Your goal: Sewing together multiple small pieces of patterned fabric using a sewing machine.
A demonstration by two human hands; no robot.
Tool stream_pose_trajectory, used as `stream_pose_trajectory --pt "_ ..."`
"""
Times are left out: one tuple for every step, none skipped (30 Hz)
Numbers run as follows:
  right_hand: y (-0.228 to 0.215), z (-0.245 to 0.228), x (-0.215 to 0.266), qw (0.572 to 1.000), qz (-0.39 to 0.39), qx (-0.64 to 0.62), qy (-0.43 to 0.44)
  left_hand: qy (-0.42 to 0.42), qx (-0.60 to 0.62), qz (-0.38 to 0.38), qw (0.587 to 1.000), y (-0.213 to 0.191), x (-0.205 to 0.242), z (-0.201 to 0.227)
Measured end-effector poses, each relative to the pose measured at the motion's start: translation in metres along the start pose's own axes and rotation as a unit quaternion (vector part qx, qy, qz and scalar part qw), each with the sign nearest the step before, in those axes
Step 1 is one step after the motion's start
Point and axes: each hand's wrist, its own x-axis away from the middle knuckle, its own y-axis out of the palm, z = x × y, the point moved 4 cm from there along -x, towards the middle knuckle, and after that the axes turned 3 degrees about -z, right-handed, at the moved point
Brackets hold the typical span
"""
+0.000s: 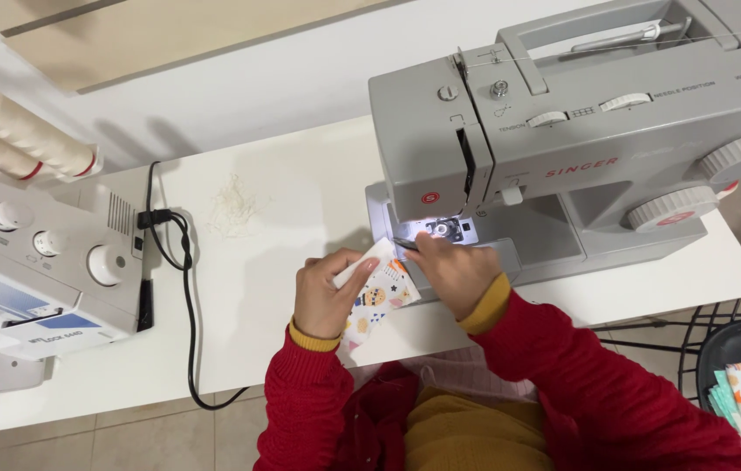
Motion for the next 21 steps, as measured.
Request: stream_pose_trajectory --pt "-0.006 0.003 0.003 1.000 0.001 0.000 0.000 0.000 -0.001 0.001 1.000 -0.002 0.002 0.000" --pt "-0.008 0.010 0.005 0.992 -0.041 -0.116 0.041 0.019 0.008 -0.009 1.000 -0.002 0.005 0.001" --pt "-0.009 0.015 0.007 0.966 -0.083 -0.230 0.082 0.038 0.016 -0.019 0.999 -0.003 0.007 0.002" --pt "-0.018 0.014 0.005 0.966 -0.085 -0.230 0.077 0.036 0.019 -0.014 0.999 -0.001 0.009 0.002" --pt "-0.026 0.013 0.003 0.929 -0.093 -0.349 0.083 0.071 0.034 -0.041 0.996 0.003 0.011 0.004" --pt "-0.034 0.011 0.003 0.876 -0.103 -0.462 0.091 0.104 0.050 -0.070 0.991 0.007 0.015 0.006" --pt "-0.025 0.014 0.013 0.875 -0.109 -0.463 0.089 0.100 0.053 -0.066 0.991 0.012 0.014 0.005" --pt "-0.011 0.021 0.027 0.866 -0.143 -0.443 0.179 0.183 0.035 -0.065 0.980 0.016 0.014 0.011" --pt "0.002 0.028 0.042 0.849 -0.178 -0.420 0.267 0.264 0.016 -0.064 0.962 0.020 0.016 0.016" --pt "-0.006 0.029 0.039 0.849 -0.181 -0.420 0.265 0.262 0.017 -0.062 0.963 0.021 0.014 0.013" --pt "-0.023 0.029 0.031 0.908 -0.099 -0.360 0.192 0.183 0.021 -0.098 0.978 0.025 0.010 0.004" --pt "-0.040 0.029 0.023 0.950 -0.013 -0.292 0.113 0.107 0.026 -0.135 0.985 0.030 0.005 -0.004" --pt "-0.044 0.035 0.022 0.950 -0.013 -0.291 0.110 0.108 0.027 -0.133 0.985 0.026 0.003 -0.010" --pt "-0.049 0.040 0.023 0.972 -0.012 -0.206 0.109 0.068 0.021 -0.145 0.987 0.024 0.002 -0.020" --pt "-0.055 0.046 0.023 0.987 -0.012 -0.120 0.107 0.027 0.014 -0.157 0.987 0.022 0.001 -0.030" --pt "-0.052 0.052 0.025 0.987 -0.013 -0.120 0.107 0.026 0.015 -0.157 0.987 0.022 0.001 -0.038" --pt "-0.051 0.058 0.026 0.993 0.007 -0.073 0.095 0.026 0.027 -0.144 0.989 0.020 0.001 -0.047" --pt "-0.050 0.064 0.029 0.996 0.027 -0.026 0.083 0.025 0.040 -0.132 0.990 0.019 0.001 -0.056" --pt "-0.046 0.070 0.033 0.996 0.026 -0.026 0.084 0.024 0.040 -0.133 0.990 0.020 0.002 -0.060" --pt "-0.041 0.077 0.035 0.995 0.009 0.000 0.098 0.014 0.034 -0.113 0.993 0.019 0.002 -0.064" --pt "-0.036 0.084 0.038 0.993 -0.007 0.026 0.112 0.003 0.027 -0.092 0.995 0.017 0.001 -0.068"
